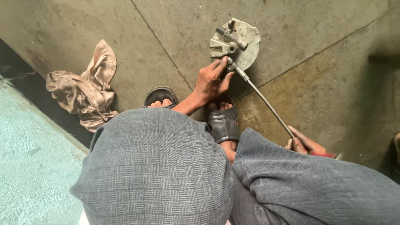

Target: The person disassembles a circular metal mechanical part, removes a small component, and uses a T-handle wrench to tighten a bolt on the assembly. The person then reassembles the part and continues to adjust it with the wrench.

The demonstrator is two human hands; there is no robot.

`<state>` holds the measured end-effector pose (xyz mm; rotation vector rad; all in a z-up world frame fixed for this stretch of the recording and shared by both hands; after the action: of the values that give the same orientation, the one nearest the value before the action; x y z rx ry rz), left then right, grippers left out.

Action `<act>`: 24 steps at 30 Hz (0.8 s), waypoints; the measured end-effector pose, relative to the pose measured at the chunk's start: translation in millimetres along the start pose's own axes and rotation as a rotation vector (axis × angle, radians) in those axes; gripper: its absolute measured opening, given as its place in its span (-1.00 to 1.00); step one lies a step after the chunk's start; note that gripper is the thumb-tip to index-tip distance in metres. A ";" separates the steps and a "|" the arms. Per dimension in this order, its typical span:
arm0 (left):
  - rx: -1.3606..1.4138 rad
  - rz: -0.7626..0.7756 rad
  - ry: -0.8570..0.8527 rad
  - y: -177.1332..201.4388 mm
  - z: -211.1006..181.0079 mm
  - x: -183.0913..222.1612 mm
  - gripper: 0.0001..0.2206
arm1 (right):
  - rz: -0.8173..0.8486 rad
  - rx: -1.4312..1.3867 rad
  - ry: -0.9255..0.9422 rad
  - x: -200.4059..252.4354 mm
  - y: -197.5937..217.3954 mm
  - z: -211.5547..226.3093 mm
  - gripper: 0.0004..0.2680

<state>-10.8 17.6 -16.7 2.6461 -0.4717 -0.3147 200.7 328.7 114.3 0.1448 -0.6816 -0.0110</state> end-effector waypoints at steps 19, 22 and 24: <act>-0.022 -0.034 0.019 -0.2 -3.8 -7.9 -0.53 | 0.339 -1.059 -0.328 -40.6 39.5 -9.5 -0.67; 0.022 -0.059 0.052 1.6 -7.8 -10.0 -0.56 | 0.060 -0.501 -0.143 -15.6 50.0 -12.1 -0.61; 0.029 -0.090 0.072 2.3 -10.7 -11.6 -0.57 | 0.013 -0.090 -0.017 -0.8 50.6 -12.9 -0.60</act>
<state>-19.0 24.0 -4.5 2.7012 -0.3377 -0.2411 206.3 380.6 110.8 0.0540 -0.6982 -0.0306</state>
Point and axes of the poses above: each hand's wrist, its own x-axis away from the middle knuckle, its own y-axis out of the back of the hand, z = x × y, the point moved 3 cm from there along -x, towards the middle knuckle, and after that the axes turned 9 degrees about z, right-handed, at the moved point
